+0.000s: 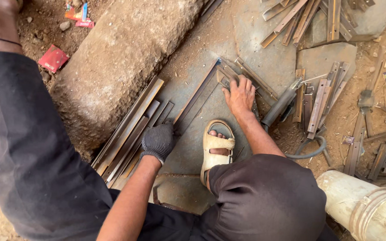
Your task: The person sits on the ground and uses a welding torch to join metal bars into a rectangular frame. They repeatedly pick up metal pieces, position them against the frame, weld the joints, and then move the finished frame aside to continue working.
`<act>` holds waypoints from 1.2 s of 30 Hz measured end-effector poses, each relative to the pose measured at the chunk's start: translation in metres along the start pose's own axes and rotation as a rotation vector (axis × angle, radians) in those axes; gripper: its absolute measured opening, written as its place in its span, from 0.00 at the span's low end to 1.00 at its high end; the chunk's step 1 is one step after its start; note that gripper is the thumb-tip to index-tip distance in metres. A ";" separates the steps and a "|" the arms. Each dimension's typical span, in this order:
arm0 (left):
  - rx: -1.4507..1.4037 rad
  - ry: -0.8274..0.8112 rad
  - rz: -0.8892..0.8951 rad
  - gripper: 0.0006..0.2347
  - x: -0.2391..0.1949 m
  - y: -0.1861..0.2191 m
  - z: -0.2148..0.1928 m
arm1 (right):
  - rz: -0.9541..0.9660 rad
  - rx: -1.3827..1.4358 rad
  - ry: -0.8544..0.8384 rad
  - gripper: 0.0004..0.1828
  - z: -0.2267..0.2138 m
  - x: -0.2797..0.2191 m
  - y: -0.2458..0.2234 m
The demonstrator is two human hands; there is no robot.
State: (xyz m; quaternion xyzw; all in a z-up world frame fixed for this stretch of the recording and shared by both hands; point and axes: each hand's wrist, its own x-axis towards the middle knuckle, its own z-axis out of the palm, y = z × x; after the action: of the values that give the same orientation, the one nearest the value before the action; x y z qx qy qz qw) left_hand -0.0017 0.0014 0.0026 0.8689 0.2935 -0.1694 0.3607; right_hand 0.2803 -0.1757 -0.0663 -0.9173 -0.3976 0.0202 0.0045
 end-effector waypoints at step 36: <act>-0.159 -0.151 -0.121 0.17 0.011 -0.009 -0.035 | 0.067 0.067 -0.109 0.43 -0.003 0.018 0.007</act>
State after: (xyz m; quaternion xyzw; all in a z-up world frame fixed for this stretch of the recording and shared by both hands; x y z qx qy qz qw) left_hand 0.0042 0.0364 0.0160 0.8031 0.3298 -0.2319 0.4388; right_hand 0.2975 -0.1673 -0.0637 -0.9269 -0.3655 0.0837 0.0128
